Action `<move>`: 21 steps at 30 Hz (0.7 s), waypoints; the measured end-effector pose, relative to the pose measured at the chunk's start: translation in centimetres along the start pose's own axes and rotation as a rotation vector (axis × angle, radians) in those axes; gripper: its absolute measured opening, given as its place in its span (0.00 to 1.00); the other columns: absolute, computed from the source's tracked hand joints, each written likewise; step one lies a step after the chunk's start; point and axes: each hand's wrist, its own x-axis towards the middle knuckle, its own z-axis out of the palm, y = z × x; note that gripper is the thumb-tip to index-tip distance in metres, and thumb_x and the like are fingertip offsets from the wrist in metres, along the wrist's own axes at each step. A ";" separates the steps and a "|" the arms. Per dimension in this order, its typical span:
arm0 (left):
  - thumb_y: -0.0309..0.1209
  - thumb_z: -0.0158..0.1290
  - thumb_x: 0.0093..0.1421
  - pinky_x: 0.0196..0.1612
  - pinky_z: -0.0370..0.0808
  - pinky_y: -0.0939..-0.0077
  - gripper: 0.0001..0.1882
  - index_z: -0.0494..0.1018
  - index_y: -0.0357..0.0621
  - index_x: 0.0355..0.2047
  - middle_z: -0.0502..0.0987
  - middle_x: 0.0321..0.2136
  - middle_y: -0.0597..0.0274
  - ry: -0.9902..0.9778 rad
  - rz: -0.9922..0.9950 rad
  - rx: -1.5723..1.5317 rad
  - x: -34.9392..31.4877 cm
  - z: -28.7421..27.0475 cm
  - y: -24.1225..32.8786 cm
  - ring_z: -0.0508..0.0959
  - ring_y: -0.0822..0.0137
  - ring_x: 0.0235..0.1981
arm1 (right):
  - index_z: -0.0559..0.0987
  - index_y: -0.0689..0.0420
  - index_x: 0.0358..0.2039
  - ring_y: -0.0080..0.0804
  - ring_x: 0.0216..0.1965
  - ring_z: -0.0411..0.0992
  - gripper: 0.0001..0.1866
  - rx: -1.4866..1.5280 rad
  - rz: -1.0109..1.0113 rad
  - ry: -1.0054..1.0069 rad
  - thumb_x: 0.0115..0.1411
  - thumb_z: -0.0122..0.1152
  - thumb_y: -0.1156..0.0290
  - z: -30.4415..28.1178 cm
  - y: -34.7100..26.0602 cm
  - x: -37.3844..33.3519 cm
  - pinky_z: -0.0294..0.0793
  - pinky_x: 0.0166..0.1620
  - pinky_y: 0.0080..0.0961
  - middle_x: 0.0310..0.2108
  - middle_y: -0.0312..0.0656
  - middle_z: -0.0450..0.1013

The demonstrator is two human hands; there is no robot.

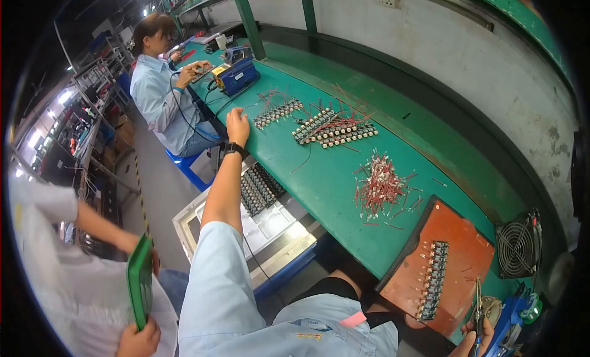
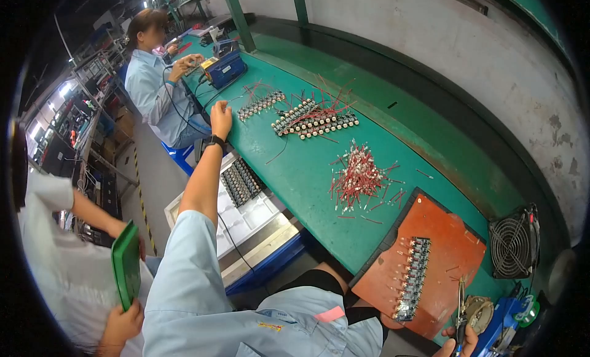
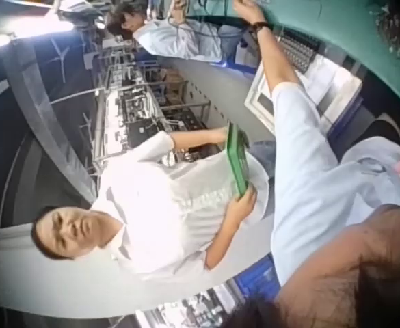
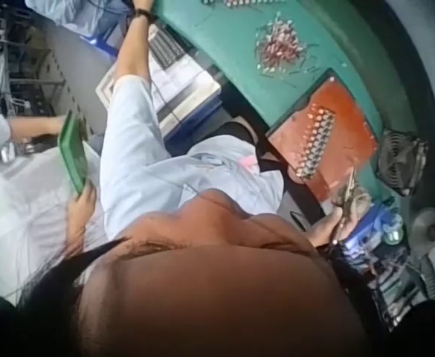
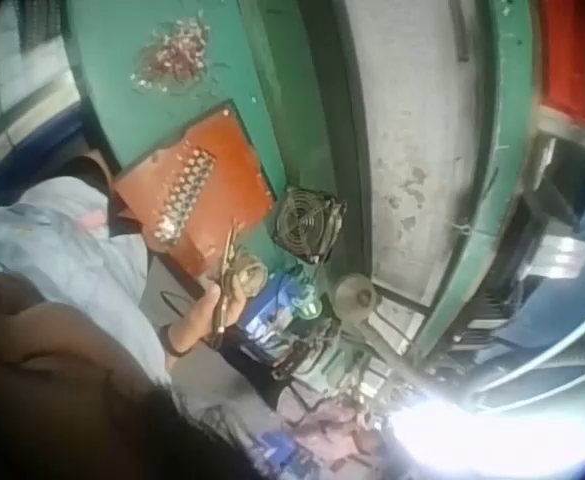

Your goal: Soldering multiple electronic components onto printed circuit boards at an assembly station.

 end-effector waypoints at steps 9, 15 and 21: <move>0.34 0.56 0.56 0.42 0.73 0.54 0.11 0.73 0.42 0.38 0.75 0.37 0.47 -0.099 -0.230 0.386 3.2 2.6 0.1 0.75 0.45 0.41 | 0.71 0.67 0.48 0.32 0.39 0.69 0.17 -0.151 0.077 -0.030 0.63 0.57 0.69 1.0 -0.9 0.4 0.69 0.43 0.30 0.43 0.50 0.71; 0.37 0.55 0.58 0.40 0.73 0.54 0.12 0.73 0.42 0.36 0.75 0.35 0.48 -0.014 -0.195 0.477 3.0 2.0 -1.3 0.76 0.45 0.39 | 0.70 0.67 0.48 0.34 0.41 0.69 0.17 -0.035 0.032 -0.034 0.63 0.57 0.69 1.3 -0.4 0.6 0.69 0.45 0.31 0.47 0.52 0.70; 0.33 0.52 0.62 0.34 0.73 0.65 0.10 0.71 0.38 0.38 0.76 0.27 0.58 0.222 -0.257 -0.195 -2.6 -1.3 -0.9 0.77 0.59 0.31 | 0.71 0.67 0.48 0.39 0.43 0.69 0.16 -0.012 -0.049 -0.065 0.63 0.57 0.70 1.4 -0.7 1.0 0.70 0.48 0.34 0.55 0.57 0.63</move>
